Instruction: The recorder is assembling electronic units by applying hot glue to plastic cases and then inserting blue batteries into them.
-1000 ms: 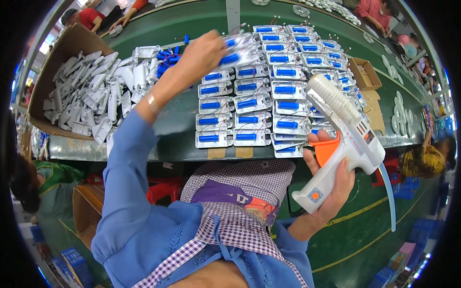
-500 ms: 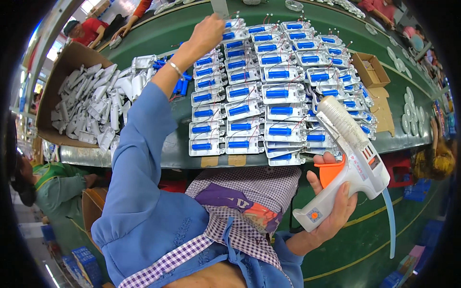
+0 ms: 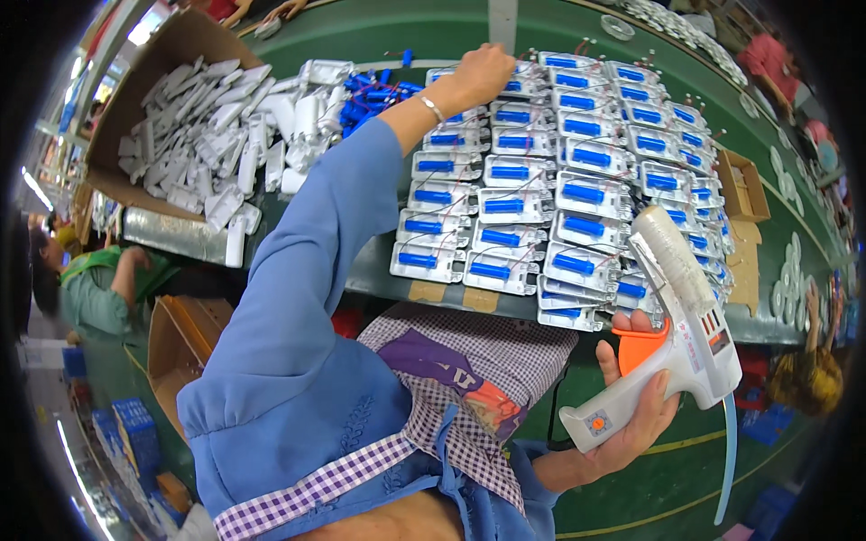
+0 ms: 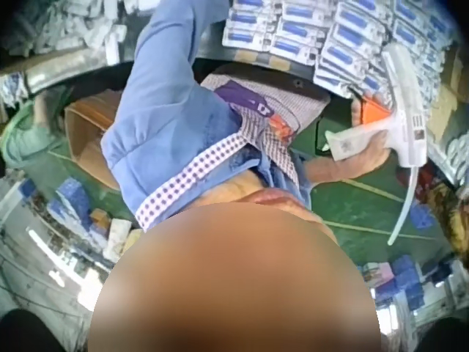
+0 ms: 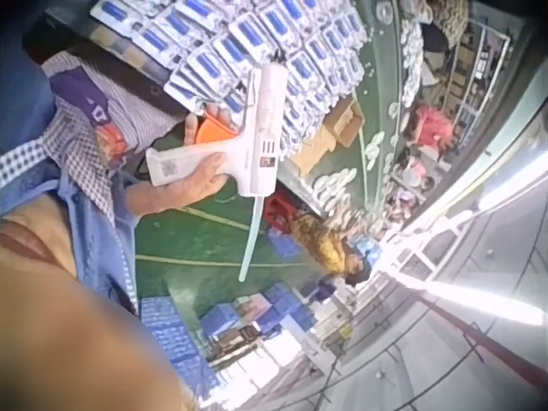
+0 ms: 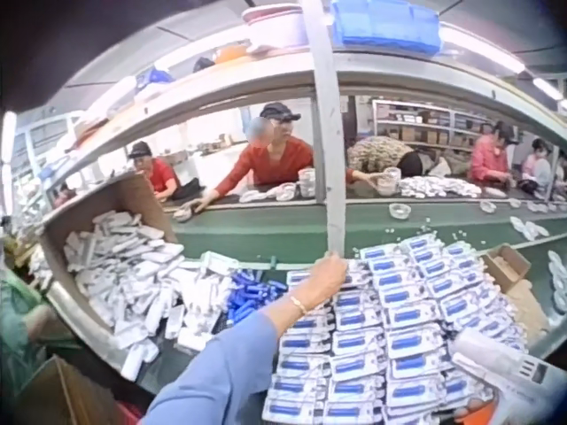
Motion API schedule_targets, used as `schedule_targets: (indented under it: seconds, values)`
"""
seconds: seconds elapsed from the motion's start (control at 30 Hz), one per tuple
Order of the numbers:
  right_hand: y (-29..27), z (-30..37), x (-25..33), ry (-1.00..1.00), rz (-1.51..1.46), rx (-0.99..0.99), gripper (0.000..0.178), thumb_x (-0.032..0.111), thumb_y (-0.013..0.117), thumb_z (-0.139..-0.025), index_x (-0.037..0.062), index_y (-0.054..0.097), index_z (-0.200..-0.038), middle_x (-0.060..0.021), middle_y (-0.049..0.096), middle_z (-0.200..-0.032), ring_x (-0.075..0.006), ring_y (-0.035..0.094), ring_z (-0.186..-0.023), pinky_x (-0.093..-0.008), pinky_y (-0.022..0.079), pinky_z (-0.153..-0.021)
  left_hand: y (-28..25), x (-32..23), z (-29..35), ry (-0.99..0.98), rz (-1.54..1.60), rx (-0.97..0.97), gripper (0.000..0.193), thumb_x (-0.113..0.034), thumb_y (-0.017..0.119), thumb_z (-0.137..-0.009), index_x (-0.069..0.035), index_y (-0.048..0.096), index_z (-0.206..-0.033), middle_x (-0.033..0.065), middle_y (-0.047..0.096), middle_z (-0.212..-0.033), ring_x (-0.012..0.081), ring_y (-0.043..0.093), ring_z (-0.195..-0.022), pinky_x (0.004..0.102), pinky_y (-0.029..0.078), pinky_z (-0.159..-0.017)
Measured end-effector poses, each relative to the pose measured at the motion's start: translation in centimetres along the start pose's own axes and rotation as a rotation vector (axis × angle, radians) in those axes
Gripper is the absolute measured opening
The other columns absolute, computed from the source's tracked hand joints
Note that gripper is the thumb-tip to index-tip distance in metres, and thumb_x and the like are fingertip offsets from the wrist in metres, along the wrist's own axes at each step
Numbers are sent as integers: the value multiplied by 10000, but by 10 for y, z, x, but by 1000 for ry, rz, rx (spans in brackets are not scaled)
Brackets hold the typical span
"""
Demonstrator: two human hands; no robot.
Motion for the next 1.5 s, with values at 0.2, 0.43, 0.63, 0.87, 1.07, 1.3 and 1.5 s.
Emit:
schedule_targets:
  seconds: [0.2, 0.43, 0.63, 0.87, 1.07, 1.3, 1.5]
  values:
    - [22, 2, -6, 26, 60, 81, 564, 241, 400, -981, -126, 239, -1377, -325, 479, -1251, -376, 535, -1151, -376, 579, -832, -6, 7, 16, -38, 103, -13, 137, -42, 589, -759, -4, 683, -851, 232, 636, -926, 370, 645, -895, 451, 548, -736]
    - [48, 10, -10, 105, 77, 242, 539, 246, 338, -994, -116, 257, -1384, -286, 438, -1329, -347, 449, -1253, -383, 477, -974, -42, -5, 52, -20, 271, -173, 131, 11, 583, -724, 30, 611, -851, 196, 593, -949, 366, 595, -964, 449, 533, -754]
    - [72, 15, -15, 140, 85, 238, 547, 214, 397, -977, -140, 246, -1364, -329, 475, -1252, -376, 535, -1154, -381, 572, -838, -102, 43, 188, -91, 44, -128, 187, -48, 661, -705, -19, 606, -882, 124, 585, -948, 305, 577, -965, 410, 525, -750]
    - [98, 17, -29, 178, 91, 381, 504, 192, 400, -981, -133, 289, -1351, -317, 483, -1252, -375, 527, -1165, -391, 549, -878, -115, 107, 304, -248, 92, -9, 512, -89, 776, -654, -140, 603, -1133, 83, 533, -1104, 311, 472, -1053, 409, 459, -836]
    - [120, 26, -31, 205, 74, 421, 507, 180, 416, -978, -135, 279, -1351, -324, 485, -1237, -386, 531, -1154, -403, 559, -866, -107, 113, 312, -123, 125, 98, 497, -101, 759, -680, -164, 595, -1146, 80, 528, -1122, 285, 477, -1079, 407, 438, -864]
    - [131, 33, -31, 205, 83, 376, 491, 141, 427, -962, -148, 281, -1332, -352, 500, -1194, -401, 570, -1093, -403, 586, -804, -109, 96, 315, -142, 123, 153, 414, -193, 746, -719, -146, 625, -1112, 115, 503, -1140, 281, 456, -1111, 425, 437, -837]
    - [135, 36, -30, 204, 83, 338, 465, 103, 419, -951, -169, 292, -1306, -373, 516, -1147, -421, 597, -1036, -394, 613, -733, -116, 90, 303, -88, 56, 110, 375, -166, 760, -687, -120, 605, -1025, 114, 461, -1241, 283, 417, -1164, 505, 368, -898]
Point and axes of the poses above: each hand's wrist, its own z-axis away from the middle knuckle, its own y-axis out of the palm, x = y × z, the point moved 7 cm from there along -z, towards the middle knuckle
